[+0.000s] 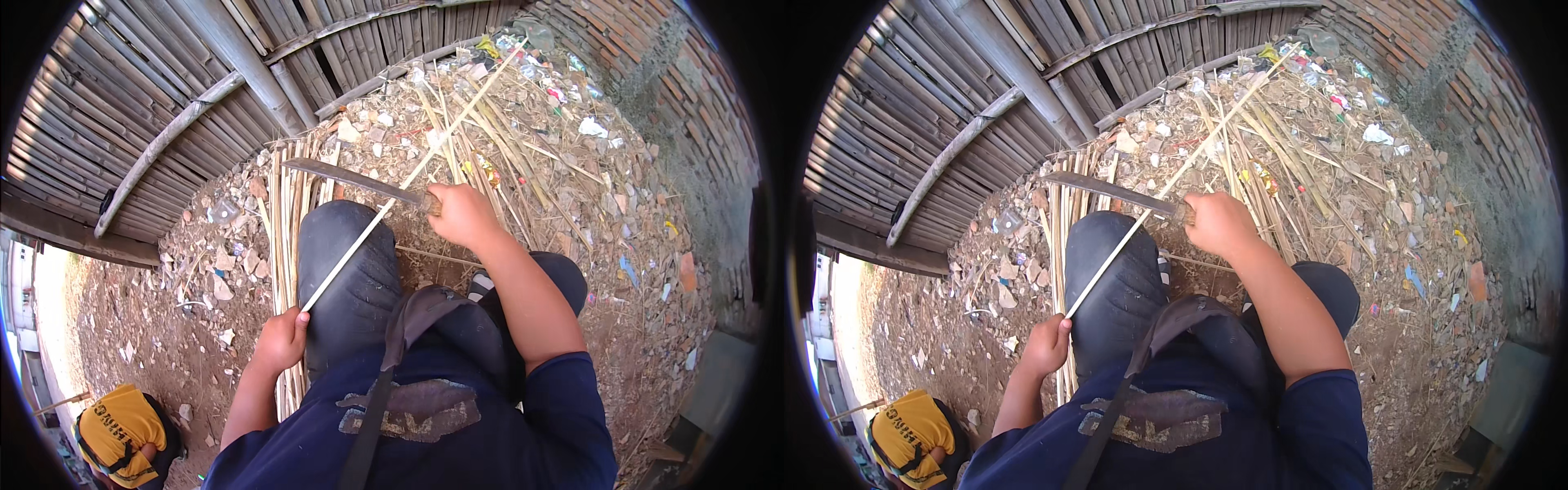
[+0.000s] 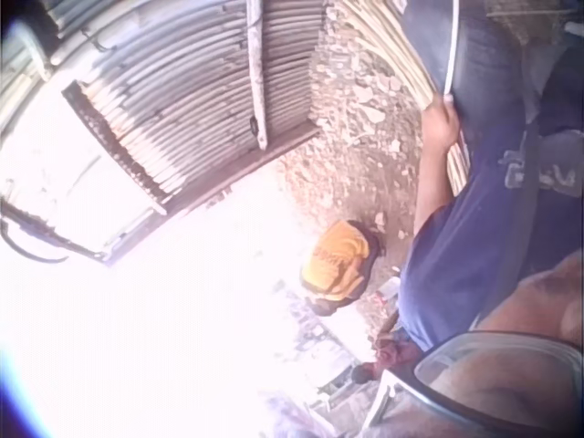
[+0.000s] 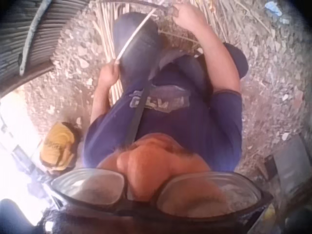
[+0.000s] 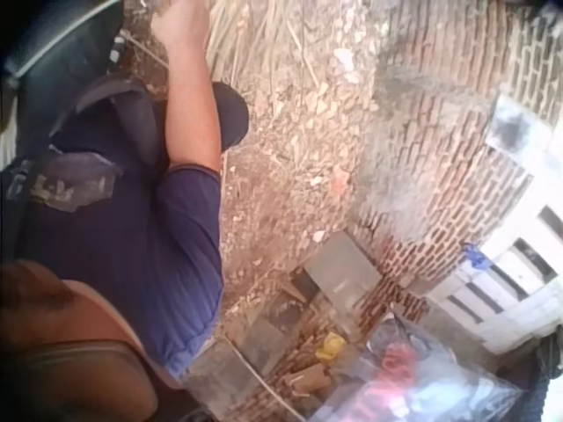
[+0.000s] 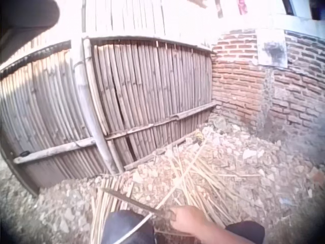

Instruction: The person shaves a thin strip of bamboo by hand using a machete, repeatedly running the blade along the length of the strip while holding it against their knee.

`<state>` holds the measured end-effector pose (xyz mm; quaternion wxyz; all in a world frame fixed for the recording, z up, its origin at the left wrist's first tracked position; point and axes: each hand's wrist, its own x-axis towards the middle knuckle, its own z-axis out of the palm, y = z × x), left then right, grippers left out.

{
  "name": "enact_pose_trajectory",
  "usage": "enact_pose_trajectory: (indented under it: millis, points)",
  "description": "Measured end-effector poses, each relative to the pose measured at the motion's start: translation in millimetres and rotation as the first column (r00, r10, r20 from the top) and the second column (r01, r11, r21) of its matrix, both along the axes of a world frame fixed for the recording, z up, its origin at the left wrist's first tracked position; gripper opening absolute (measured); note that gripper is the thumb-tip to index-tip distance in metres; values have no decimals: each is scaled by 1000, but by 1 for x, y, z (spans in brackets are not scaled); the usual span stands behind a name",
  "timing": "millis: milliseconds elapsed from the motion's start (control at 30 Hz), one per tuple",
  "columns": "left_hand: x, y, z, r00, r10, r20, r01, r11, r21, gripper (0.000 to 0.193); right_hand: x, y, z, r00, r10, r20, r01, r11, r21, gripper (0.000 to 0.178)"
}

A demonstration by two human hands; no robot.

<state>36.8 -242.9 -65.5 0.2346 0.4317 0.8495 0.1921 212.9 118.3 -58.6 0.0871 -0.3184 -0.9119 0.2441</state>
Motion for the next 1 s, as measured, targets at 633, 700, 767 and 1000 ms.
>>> enact_pose_trajectory:
  millis: [633,700,767,1000]
  points:
    - [7,-2,-9,996,12,-84,-13,1000,-12,38,7,13,-3,998,-23,58,22,1000,20,28]
    - [3,-6,-7,997,-3,-83,3,1000,-1,38,7,-1,14,998,19,59,-23,998,65,30]
    - [-1,-8,-9,998,0,-69,1,1000,9,38,2,-10,25,984,87,158,-109,985,134,38]
    - [-5,4,-9,1000,-27,6,27,998,54,39,10,22,9,995,-54,82,53,998,21,41]
